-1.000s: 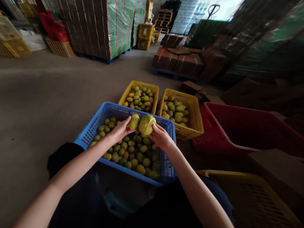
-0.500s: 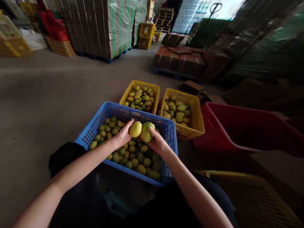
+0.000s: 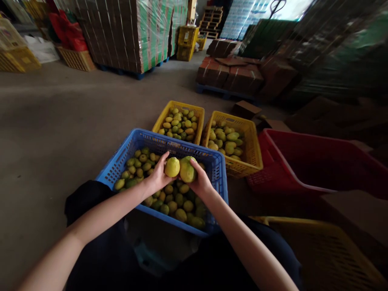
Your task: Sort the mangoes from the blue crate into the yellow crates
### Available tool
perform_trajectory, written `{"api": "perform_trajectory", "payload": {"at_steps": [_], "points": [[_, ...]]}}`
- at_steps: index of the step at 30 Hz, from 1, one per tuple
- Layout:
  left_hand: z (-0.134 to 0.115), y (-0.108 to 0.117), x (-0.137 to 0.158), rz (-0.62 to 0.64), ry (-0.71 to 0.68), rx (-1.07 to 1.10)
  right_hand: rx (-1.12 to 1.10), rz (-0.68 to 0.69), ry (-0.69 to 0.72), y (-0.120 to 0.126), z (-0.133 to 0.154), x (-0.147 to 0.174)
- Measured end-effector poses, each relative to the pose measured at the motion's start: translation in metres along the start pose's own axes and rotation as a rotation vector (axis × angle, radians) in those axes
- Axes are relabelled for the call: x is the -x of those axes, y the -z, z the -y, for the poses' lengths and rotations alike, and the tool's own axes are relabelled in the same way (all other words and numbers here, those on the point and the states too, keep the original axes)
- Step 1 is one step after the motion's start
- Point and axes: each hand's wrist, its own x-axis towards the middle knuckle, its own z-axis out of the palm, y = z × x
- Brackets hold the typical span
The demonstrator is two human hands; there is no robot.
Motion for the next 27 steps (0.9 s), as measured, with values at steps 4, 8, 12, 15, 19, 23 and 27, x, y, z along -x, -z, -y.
{"api": "perform_trajectory", "payload": {"at_steps": [4, 8, 12, 15, 19, 23, 27], "points": [[-0.005, 0.001, -0.002, -0.02, -0.01, 0.024, -0.078, -0.133, 0.007, -0.003, 0.011, 0.004], [-0.008, 0.007, -0.009, -0.017, 0.012, -0.045, -0.134, -0.148, -0.075, -0.001, 0.016, 0.005], [-0.007, 0.011, -0.014, -0.03, -0.058, -0.064, -0.124, -0.129, -0.087, 0.002, 0.015, 0.003], [-0.005, 0.011, -0.015, -0.071, -0.075, -0.035, -0.126, -0.122, -0.119, 0.004, 0.014, 0.002], [-0.005, 0.009, -0.014, -0.1, -0.092, -0.012, -0.146, -0.164, -0.177, 0.006, 0.014, 0.003], [-0.009, 0.007, -0.011, -0.037, -0.055, -0.02, -0.169, -0.221, -0.181, 0.004, 0.014, 0.005], [-0.011, 0.009, -0.011, -0.083, -0.012, 0.039, -0.142, -0.199, -0.148, 0.007, 0.011, 0.002]]}}
